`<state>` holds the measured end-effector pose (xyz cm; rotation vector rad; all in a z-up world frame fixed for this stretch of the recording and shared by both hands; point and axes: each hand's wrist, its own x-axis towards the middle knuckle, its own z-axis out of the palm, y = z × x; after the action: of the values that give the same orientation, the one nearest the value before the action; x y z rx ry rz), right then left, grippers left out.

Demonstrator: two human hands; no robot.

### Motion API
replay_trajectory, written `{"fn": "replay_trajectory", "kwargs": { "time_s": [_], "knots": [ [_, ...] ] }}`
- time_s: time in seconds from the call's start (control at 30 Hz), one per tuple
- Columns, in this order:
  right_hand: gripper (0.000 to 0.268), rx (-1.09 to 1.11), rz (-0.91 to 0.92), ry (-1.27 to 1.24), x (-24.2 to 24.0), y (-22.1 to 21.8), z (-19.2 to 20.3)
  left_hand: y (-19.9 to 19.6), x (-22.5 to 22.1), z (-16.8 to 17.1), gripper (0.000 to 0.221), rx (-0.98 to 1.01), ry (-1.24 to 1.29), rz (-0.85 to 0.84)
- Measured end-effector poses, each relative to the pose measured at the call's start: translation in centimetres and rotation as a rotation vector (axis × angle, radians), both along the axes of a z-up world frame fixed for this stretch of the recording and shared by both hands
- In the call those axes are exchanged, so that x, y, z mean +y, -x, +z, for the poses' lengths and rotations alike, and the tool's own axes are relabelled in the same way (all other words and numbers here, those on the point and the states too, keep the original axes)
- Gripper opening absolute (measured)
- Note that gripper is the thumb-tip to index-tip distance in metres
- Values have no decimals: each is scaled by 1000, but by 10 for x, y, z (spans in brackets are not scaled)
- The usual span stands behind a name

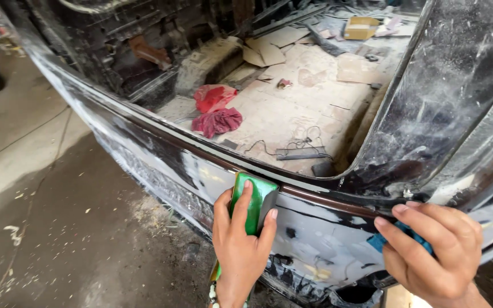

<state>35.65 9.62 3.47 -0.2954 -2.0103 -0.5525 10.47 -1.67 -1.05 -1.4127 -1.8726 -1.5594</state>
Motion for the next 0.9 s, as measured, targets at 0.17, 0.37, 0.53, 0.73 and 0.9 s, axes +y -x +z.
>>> {"fn": "replay_trajectory", "kwargs": {
  "time_s": [0.17,0.37,0.53,0.73,0.9],
  "knots": [
    [25,-11,11,-14,-3,-1,3,-38,-2,2,61,34,33,19],
    [25,54,68,11,2,-5,-3,-41,1,3,64,166,112,56],
    [27,44,158,6,2,-5,3,-74,1,0,60,108,66,116],
    [27,37,218,19,5,-10,1,-78,2,9,58,48,118,193],
    [28,33,241,3,6,-9,0,-96,0,10,59,146,88,113]
  ]
}}
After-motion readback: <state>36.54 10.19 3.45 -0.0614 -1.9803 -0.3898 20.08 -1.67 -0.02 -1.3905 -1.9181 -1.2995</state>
